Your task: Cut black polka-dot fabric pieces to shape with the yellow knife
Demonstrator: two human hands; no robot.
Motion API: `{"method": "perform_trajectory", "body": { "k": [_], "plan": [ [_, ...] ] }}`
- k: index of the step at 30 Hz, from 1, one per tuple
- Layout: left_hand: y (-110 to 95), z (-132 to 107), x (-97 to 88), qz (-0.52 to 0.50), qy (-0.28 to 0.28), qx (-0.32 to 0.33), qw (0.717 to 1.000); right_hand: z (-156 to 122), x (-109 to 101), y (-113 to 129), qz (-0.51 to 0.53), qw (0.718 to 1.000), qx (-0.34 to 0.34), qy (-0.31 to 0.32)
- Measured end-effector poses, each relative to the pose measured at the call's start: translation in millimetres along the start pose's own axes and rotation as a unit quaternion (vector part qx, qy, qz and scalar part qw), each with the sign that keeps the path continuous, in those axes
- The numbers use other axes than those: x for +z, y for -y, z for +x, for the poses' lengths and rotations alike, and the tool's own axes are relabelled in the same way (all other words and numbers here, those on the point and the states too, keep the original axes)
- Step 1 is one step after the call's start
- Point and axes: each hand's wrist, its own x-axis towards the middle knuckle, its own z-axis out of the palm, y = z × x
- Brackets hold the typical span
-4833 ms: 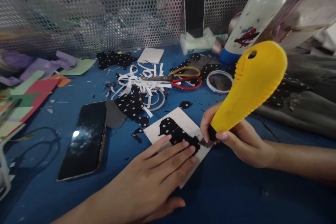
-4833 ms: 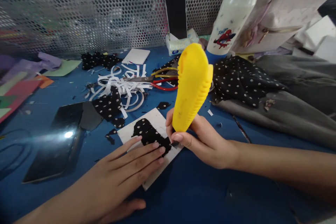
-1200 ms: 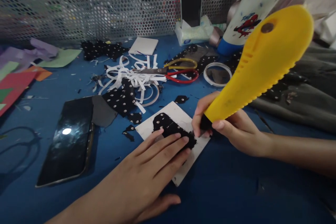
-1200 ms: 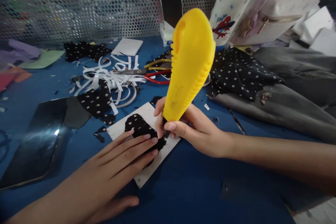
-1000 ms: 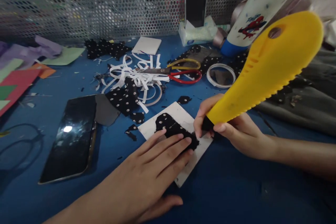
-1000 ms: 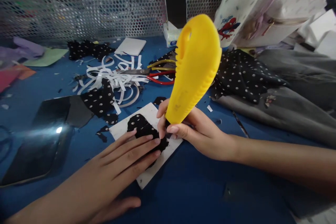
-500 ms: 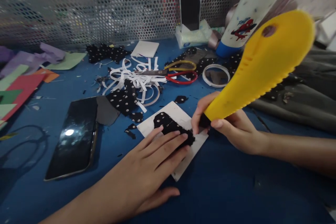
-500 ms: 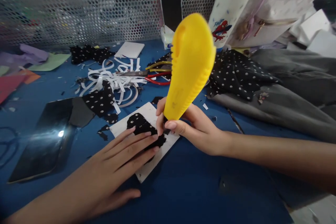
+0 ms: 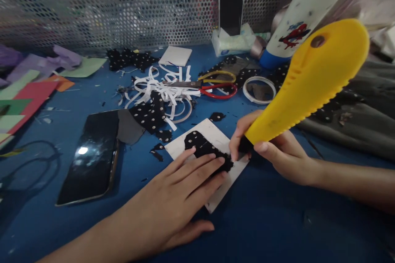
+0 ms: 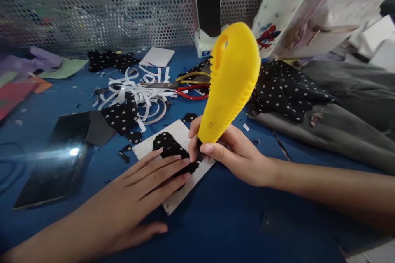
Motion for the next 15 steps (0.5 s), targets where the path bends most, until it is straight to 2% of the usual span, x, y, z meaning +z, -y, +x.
{"method": "perform_trajectory", "body": {
  "k": [6, 15],
  "plan": [
    [-1.4, 0.0, -0.8, -0.015, -0.005, -0.003, 1.0, -0.3, 0.1, -2.9, 0.006, 0.999, 0.032, -0.026],
    [-0.4, -0.3, -1.6, -0.036, -0.023, -0.008, 0.999, 0.6, -0.4, -2.9, 0.016, 0.999, 0.048, -0.009]
  ]
}}
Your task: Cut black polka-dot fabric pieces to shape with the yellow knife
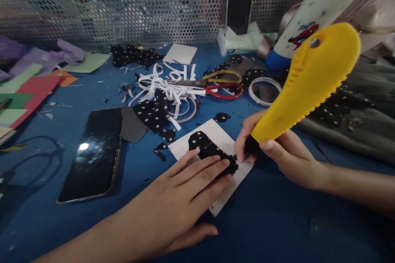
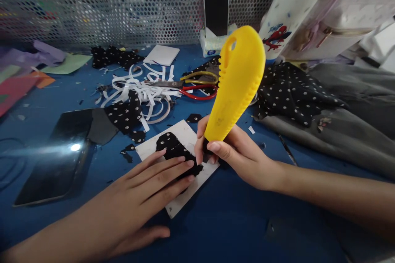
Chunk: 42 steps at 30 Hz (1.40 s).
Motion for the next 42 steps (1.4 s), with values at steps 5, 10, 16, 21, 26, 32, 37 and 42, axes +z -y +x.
{"method": "perform_trajectory", "body": {
  "k": [5, 10, 16, 21, 26, 32, 37, 42],
  "plan": [
    [-0.8, 0.3, -1.2, -0.011, -0.012, 0.001, 1.0, -0.8, 0.0, -1.6, -0.025, 1.0, -0.003, 0.01],
    [-1.0, -0.1, -0.5, -0.007, -0.012, -0.001, 1.0, 1.3, 0.0, 3.1, -0.107, 0.994, -0.031, 0.018],
    [-1.4, -0.1, -0.2, 0.002, -0.017, 0.006, 1.0, 2.3, 0.5, 6.6, -0.18, 0.979, -0.069, 0.06],
    [-1.5, 0.7, 1.3, -0.002, -0.012, 0.0, 1.0, -0.3, 2.0, -0.2, -0.05, 0.997, -0.053, -0.002],
    [-2.0, 0.4, 0.7, 0.016, -0.002, 0.001, 1.0, -2.9, 2.1, -1.3, -0.036, 0.997, -0.061, -0.013],
    [-2.3, 0.1, 0.3, 0.011, -0.003, -0.001, 1.0, -1.9, 0.9, -0.6, -0.074, 0.996, -0.052, 0.008],
    [-1.9, -0.3, 0.7, 0.003, -0.01, 0.0, 1.0, 1.0, 0.0, 3.9, -0.158, 0.985, -0.057, 0.039],
    [-1.4, -0.1, 0.3, 0.004, -0.01, 0.002, 1.0, -1.1, -0.9, 2.4, -0.071, 0.997, -0.031, 0.03]
  ]
}}
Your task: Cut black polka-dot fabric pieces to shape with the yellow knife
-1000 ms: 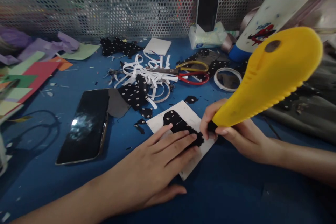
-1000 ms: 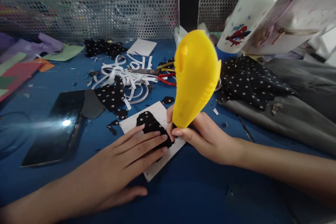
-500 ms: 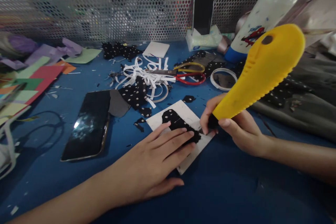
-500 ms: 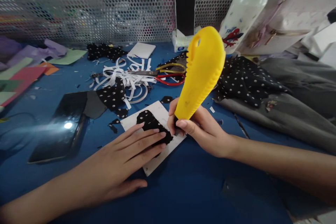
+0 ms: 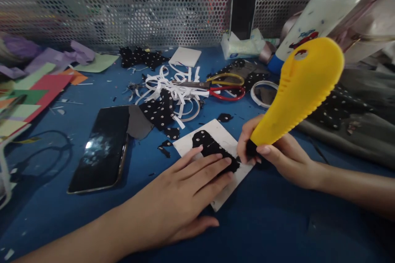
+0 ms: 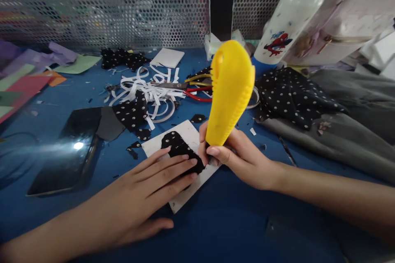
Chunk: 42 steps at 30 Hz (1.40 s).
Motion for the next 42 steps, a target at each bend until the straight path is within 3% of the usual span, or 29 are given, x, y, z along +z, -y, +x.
{"method": "perform_trajectory", "body": {
  "k": [4, 12, 25, 35, 42],
  "plan": [
    [1.5, 1.0, -0.1, -0.001, -0.001, 0.004, 1.0, -1.8, 1.4, 0.3, 0.041, 0.998, -0.004, -0.057],
    [-0.2, -0.4, -0.2, 0.001, 0.005, 0.0, 1.0, -2.4, 2.5, -0.8, 0.04, 0.999, 0.017, -0.03],
    [0.9, -1.2, 0.7, -0.004, -0.005, 0.002, 1.0, -2.1, 2.2, -3.4, 0.026, 0.998, 0.021, -0.062],
    [0.9, -0.6, 1.7, -0.011, -0.004, 0.001, 1.0, 0.2, 1.0, -3.0, -0.015, 1.0, 0.01, -0.002],
    [0.8, 0.2, 1.6, 0.005, 0.004, -0.001, 1.0, -2.9, 2.7, -0.1, 0.017, 0.998, -0.008, -0.067]
  ]
}}
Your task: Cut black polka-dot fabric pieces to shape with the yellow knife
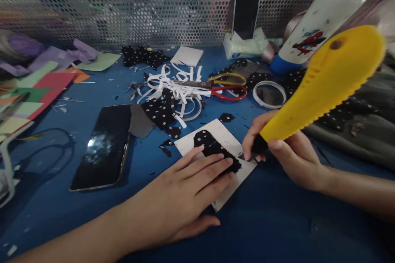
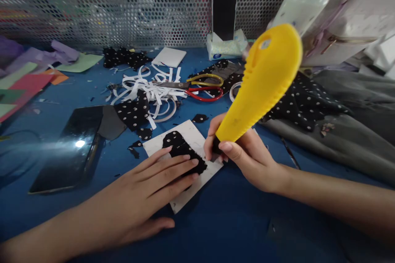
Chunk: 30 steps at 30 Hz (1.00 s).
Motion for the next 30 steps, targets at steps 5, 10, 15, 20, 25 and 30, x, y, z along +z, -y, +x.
{"method": "perform_trajectory", "body": {
  "k": [5, 10, 15, 20, 25, 30],
  "plan": [
    [-0.1, -0.4, -1.0, 0.0, -0.004, 0.001, 1.0, 2.0, -0.2, -1.0, 0.004, 1.0, 0.018, 0.011],
    [-0.3, -0.4, -1.3, -0.01, -0.008, 0.003, 1.0, 1.6, 0.1, -2.4, 0.009, 0.999, 0.026, 0.017],
    [0.0, -0.7, -2.5, -0.014, -0.007, 0.003, 1.0, 1.7, -1.6, -2.0, -0.029, 0.999, 0.012, 0.034],
    [0.0, -0.8, -2.0, -0.017, -0.003, 0.007, 1.0, 5.0, -4.5, 0.6, -0.1, 0.991, -0.038, 0.076],
    [-0.2, -0.3, -0.7, -0.016, -0.005, 0.005, 1.0, 5.5, -3.1, 0.3, -0.064, 0.996, -0.026, 0.064],
    [-0.2, 0.3, -1.5, -0.016, -0.008, 0.004, 1.0, 3.5, 0.0, 0.4, -0.015, 1.0, 0.0, 0.021]
  ]
}}
